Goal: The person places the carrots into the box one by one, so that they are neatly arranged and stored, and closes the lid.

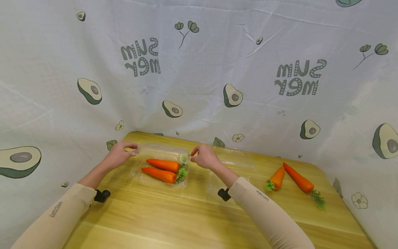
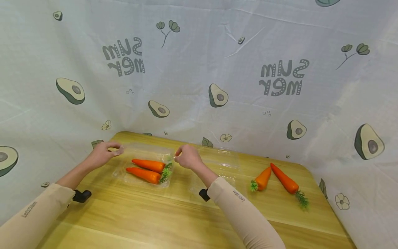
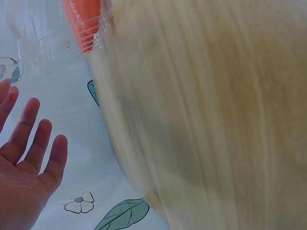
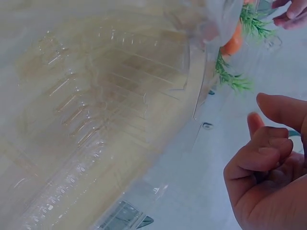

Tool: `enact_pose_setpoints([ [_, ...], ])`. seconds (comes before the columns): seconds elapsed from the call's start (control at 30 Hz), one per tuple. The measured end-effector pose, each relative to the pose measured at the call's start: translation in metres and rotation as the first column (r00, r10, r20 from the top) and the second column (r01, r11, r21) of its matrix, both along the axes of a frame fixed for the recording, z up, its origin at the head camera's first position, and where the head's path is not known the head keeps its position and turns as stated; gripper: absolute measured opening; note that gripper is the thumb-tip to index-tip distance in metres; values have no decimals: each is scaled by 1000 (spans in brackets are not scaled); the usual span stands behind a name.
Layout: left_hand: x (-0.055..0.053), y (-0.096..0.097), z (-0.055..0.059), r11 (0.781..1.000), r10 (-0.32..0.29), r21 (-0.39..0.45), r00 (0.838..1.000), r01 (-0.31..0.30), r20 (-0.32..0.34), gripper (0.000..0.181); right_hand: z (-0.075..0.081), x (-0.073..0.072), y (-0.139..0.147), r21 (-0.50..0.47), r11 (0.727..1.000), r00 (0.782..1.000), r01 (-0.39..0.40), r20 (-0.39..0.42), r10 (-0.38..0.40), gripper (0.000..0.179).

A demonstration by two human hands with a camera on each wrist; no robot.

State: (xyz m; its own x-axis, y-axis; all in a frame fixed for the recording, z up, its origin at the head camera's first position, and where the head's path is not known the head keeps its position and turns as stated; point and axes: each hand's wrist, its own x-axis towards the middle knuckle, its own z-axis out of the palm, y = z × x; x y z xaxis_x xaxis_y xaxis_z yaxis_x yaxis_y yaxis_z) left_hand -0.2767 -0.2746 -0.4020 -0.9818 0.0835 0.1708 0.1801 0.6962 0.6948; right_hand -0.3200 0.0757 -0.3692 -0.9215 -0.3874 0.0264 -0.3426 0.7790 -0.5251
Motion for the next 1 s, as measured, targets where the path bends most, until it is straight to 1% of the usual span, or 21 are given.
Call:
enact_pose_setpoints([
  [0.07,1,0,0,1000,0,3,1000,0,3,41,1,2,-1,31,999,1000,-4,-18,4,12],
  [0.2,4,0,-2,1000,-10,5,1000,10,11,55,2,4,-2,94,995,999,-9,-51,14,12],
  [0.3,6,0,-4,1000,-25,6,1000,25,9,57,1,5,-2,136,991,997,-13,-74,24,13],
  [0.47,9,2,-6,999,-24,-25,1000,24,1,47,1,9,-2,193,981,995,-15,-99,35,16],
  [0.6,11,2,-9,998,-16,-59,1000,14,-24,38,1,11,-3,226,974,994,-17,-104,41,18],
  [0.7,12,2,-12,997,-24,-73,999,20,-49,33,0,12,-4,262,965,993,-22,-104,51,20],
  [0.87,12,0,-15,994,-51,-96,995,43,-83,30,-1,13,-6,312,949,993,-37,-93,69,24],
  [1.0,14,-1,-17,992,-65,-115,993,53,-96,31,-1,15,-6,316,948,993,-46,-85,77,26],
])
